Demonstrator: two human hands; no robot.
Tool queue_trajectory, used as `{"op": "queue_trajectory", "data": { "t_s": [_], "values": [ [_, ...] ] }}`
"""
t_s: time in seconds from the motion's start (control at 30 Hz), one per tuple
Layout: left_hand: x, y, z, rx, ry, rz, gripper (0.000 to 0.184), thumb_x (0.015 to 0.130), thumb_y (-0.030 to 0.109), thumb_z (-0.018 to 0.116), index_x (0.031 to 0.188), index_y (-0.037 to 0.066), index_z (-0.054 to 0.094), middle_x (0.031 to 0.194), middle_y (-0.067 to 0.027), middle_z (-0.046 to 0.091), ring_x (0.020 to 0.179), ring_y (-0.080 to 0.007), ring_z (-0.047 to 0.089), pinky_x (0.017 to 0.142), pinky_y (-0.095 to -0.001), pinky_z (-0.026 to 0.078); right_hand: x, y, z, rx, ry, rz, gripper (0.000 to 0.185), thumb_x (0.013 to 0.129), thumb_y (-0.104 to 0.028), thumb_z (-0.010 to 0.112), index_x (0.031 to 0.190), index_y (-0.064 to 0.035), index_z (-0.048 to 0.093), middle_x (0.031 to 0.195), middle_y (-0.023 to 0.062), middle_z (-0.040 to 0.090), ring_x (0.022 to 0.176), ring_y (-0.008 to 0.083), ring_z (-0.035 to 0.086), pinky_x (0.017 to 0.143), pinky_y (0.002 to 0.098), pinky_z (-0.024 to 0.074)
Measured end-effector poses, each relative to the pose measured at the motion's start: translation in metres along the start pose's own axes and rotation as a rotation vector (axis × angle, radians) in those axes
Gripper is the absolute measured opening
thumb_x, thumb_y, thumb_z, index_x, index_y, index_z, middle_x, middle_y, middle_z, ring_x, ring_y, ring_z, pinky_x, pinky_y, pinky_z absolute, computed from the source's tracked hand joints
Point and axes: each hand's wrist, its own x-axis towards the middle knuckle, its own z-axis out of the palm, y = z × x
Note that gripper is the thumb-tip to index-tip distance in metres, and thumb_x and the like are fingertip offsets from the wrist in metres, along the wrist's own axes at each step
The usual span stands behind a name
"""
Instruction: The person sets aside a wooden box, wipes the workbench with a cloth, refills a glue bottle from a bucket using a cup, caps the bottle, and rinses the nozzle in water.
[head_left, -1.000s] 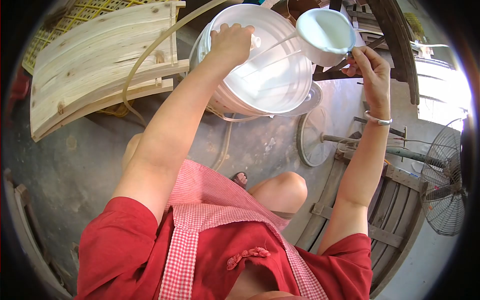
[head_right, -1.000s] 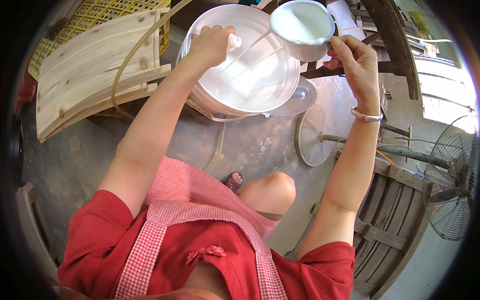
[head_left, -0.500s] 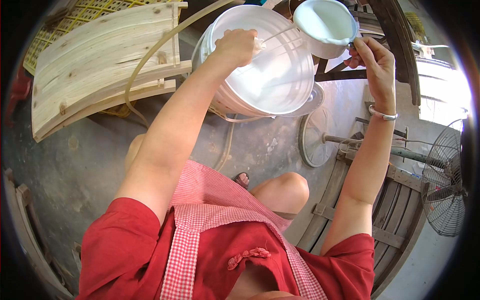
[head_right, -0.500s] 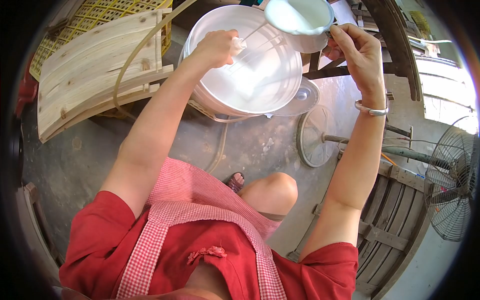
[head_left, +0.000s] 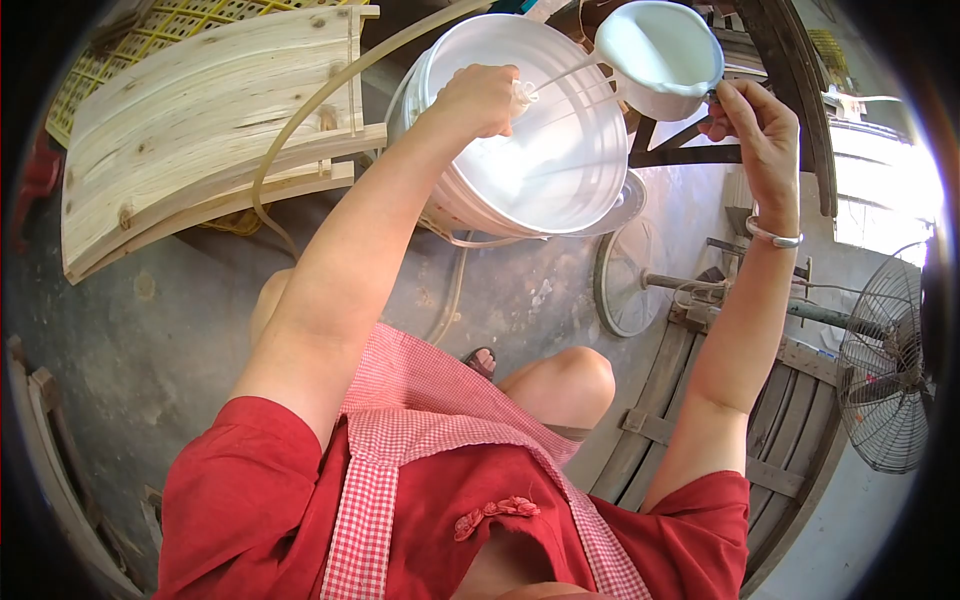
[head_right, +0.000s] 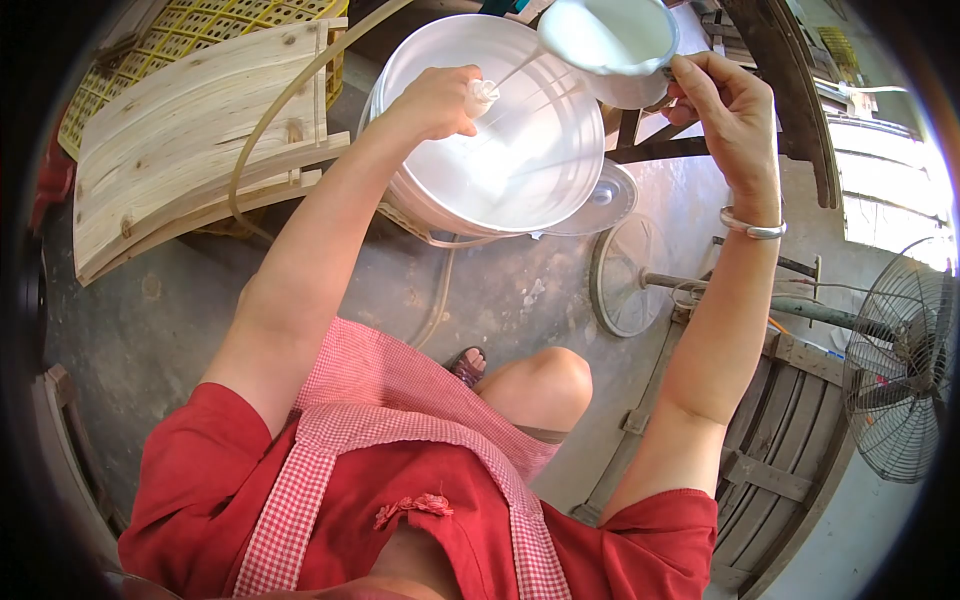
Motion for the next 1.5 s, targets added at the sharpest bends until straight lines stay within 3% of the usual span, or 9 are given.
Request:
{"op": "queue_trajectory", "data": {
  "t_s": [0.03,0.07,0.1,0.43,0.63,1.13,1.5],
  "values": [
    [0.0,0.001,-0.001,0.0,-0.052,-0.039,0.073,0.068,0.014,0.089,0.134,0.019,0.059,0.118,-0.011,0.068,0.114,-0.0341,0.062,0.091,-0.0475,0.055,0.0,-0.002,0.0,0.0,-0.001,0.0,0.025,0.099,-0.022,0.066,0.1,0.0035,0.07,0.079,0.003,0.068,0.065,0.0072,0.065,0.062,0.0208,0.056],
    [0.0,0.001,-0.001,0.0,-0.051,-0.039,0.073,0.068,0.014,0.089,0.134,0.019,0.059,0.118,-0.011,0.068,0.114,-0.0341,0.062,0.091,-0.0475,0.055,-0.001,-0.005,0.002,-0.035,0.012,0.012,0.026,0.1,-0.022,0.064,0.1,0.0033,0.07,0.079,0.003,0.067,0.065,0.007,0.064,0.066,0.0239,0.0577],
    [0.0,0.001,-0.002,0.001,-0.053,-0.034,0.072,0.067,0.015,0.089,0.132,0.019,0.059,0.117,-0.0108,0.069,0.113,-0.0342,0.063,0.091,-0.0472,0.055,-0.001,-0.007,0.002,-0.069,0.024,0.024,0.026,0.101,-0.022,0.062,0.101,0.003,0.069,0.08,0.003,0.066,0.065,0.0068,0.062,0.07,0.0269,0.0595],
    [-0.001,0.002,-0.004,-0.036,-0.056,-0.041,0.063,0.066,0.017,0.089,0.123,0.015,0.062,0.113,-0.0116,0.07,0.108,-0.035,0.065,0.089,-0.0462,0.055,-0.001,-0.007,-0.004,-0.079,0.011,0.009,0.025,0.101,-0.021,0.063,0.104,0.0028,0.069,0.082,0.0038,0.069,0.067,0.0076,0.066,0.07,0.0257,0.0596],
    [-0.004,0.003,-0.006,-0.029,-0.031,-0.006,0.062,0.063,0.019,0.091,0.118,0.011,0.063,0.107,-0.0131,0.071,0.103,-0.0368,0.066,0.087,-0.0442,0.055,-0.002,-0.007,-0.007,-0.047,0.023,-0.022,0.025,0.099,-0.021,0.066,0.1,0.0034,0.07,0.082,0.0034,0.068,0.067,0.0077,0.065,0.065,0.0217,0.056],
    [-0.013,0.011,-0.017,0.005,-0.059,0.016,0.064,0.062,0.022,0.092,0.116,0.006,0.062,0.105,-0.0148,0.072,0.104,-0.0348,0.067,0.087,-0.0411,0.055,-0.003,-0.016,-0.008,-0.063,0.056,-0.009,0.024,0.099,-0.021,0.065,0.096,0.0027,0.069,0.081,0.0031,0.067,0.066,0.0069,0.064,0.066,0.0218,0.0553],
    [-0.011,0.008,-0.015,0.015,-0.062,0.052,0.06,0.066,0.025,0.09,0.116,0.008,0.06,0.103,-0.015,0.071,0.098,-0.0338,0.068,0.084,-0.0404,0.055,-0.003,-0.013,-0.009,-0.058,0.055,-0.003,0.024,0.099,-0.021,0.066,0.098,0.0029,0.069,0.082,0.0026,0.066,0.066,0.0062,0.064,0.067,0.0215,0.0558]
  ]
}}
